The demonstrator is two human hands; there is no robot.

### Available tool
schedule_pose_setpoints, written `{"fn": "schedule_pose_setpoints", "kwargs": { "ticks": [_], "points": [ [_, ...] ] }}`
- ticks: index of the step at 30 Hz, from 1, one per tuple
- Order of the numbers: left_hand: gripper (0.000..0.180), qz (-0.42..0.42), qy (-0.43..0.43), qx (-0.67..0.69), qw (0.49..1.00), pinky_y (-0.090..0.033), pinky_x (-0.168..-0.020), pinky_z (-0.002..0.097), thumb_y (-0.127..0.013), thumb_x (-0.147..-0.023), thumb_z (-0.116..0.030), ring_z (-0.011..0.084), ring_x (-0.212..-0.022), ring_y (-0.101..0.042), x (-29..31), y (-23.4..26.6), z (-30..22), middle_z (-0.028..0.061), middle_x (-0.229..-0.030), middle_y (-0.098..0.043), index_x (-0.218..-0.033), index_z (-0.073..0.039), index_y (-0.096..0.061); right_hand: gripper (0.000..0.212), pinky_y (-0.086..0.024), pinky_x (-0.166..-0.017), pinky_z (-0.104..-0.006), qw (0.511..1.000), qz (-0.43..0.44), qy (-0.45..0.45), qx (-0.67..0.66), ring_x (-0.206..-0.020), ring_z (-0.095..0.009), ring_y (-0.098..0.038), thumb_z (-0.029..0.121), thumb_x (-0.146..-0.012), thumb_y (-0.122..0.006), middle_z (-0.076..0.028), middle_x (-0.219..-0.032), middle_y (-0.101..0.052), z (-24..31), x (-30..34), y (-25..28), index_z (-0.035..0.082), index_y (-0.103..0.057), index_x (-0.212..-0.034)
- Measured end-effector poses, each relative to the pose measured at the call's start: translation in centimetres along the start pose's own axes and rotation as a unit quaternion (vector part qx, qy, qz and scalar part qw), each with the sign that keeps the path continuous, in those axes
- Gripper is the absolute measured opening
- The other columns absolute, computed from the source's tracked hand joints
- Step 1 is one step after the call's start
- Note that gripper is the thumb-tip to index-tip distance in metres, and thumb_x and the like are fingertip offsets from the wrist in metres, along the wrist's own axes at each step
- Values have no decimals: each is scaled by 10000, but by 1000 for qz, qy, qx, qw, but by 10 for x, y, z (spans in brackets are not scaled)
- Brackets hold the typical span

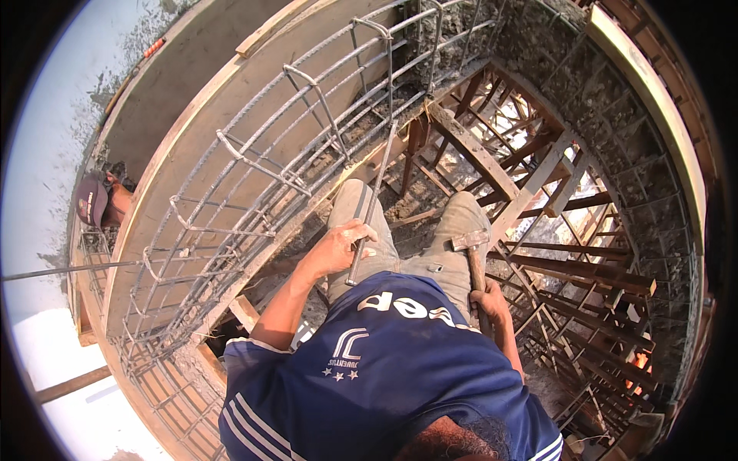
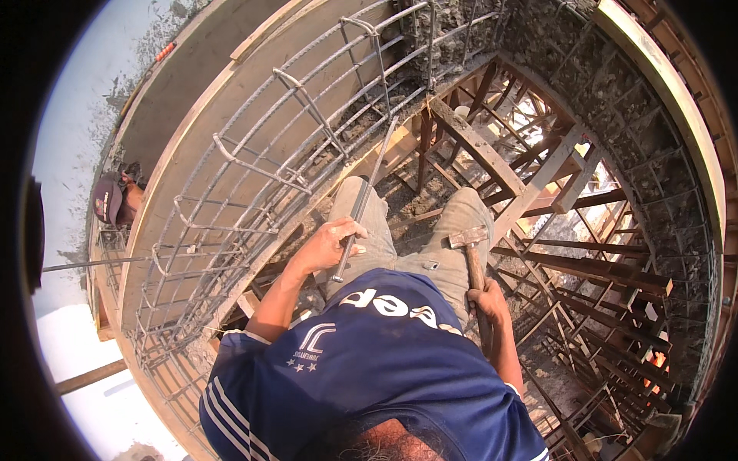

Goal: The person uses a hammer and a metal rod to tighten and secure wire ties around rebar intersections on a concrete form. They position the rod through the wire loop and strike it with the hammer to twist and tighten the connection.

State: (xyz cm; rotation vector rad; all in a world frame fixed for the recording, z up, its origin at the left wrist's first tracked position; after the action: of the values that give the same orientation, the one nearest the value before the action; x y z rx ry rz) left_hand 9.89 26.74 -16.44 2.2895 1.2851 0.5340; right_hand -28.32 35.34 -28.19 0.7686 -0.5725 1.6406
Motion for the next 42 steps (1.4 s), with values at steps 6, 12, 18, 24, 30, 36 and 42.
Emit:
{"fn": "schedule_pose_setpoints", "kwargs": {
  "ticks": [6,12,18,24,30,36,42],
  "points": [
    [430,-130,229,658,705,-544,-618,289,-598,-988,-141,147,-722,-634,38,-36,113,114,-1008,-661,-1409,-85,-531,108,-439,-397,-315,1000,15,-12,10,-418,-164,-537,22,-757,-614,-62,-586,-567,2,-2,3,-8,-567,-850],
    [468,-198,358,364,837,-312,-384,225,-568,-1008,-180,43,-463,-386,62,-47,112,-34,-691,-502,-1471,-168,-495,132,-449,-391,-327,1000,4,-8,2,-407,-181,-531,15,-727,-607,-77,-583,-566,-2,-1,5,-17,-552,-843],
    [493,-278,340,326,838,-301,-421,224,-513,-953,-19,39,-482,-377,105,-73,114,-31,-699,-543,-1439,-96,-545,143,-450,-395,-325,999,26,-20,-17,-406,-179,-527,17,-731,-610,-72,-590,-566,-14,-12,12,-12,-544,-854],
    [481,-284,369,332,820,-329,-370,244,-559,-1007,-145,66,-456,-403,14,-56,129,-21,-679,-510,-1482,-190,-494,131,-440,-416,-317,999,51,-19,5,-430,-171,-533,46,-743,-635,-72,-592,-569,-10,-16,16,-14,-567,-837],
    [464,-230,384,623,642,-347,-459,272,-571,-1012,-269,111,-539,-429,-25,-92,124,-2,-724,-512,-1455,-207,-449,131,-457,-421,-325,998,47,-29,-10,-434,-179,-539,67,-740,-652,-73,-597,-576,-13,-15,20,-1,-562,-807],
    [429,-183,334,716,585,-305,-443,295,-368,-1060,-520,115,-471,-343,-92,-181,100,-36,-603,-380,-1000,-135,-547,210,-480,-456,-322,997,18,7,69,-465,-179,-569,164,-781,-658,-77,-637,-608,10,-11,15,-33,-606,-832],
    [437,-117,288,834,457,-285,-411,288,-342,-1059,-542,106,-455,-330,-73,-160,77,-53,-594,-377,-918,-169,-520,239,-482,-460,-334,988,-57,-7,144,-463,-190,-588,177,-766,-674,-88,-629,-617,18,4,3,-46,-616,-830]
  ]
}}
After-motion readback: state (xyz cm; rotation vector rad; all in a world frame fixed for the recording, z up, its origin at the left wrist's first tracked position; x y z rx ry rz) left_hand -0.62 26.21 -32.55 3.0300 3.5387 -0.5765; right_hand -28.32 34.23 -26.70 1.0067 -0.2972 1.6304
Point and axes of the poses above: each hand's wrist, its own x-axis away from the middle knuckle, its own y-axis out of the back of the hand, z = x × y, the point moved 5 cm from there along -x, towards the middle knuckle
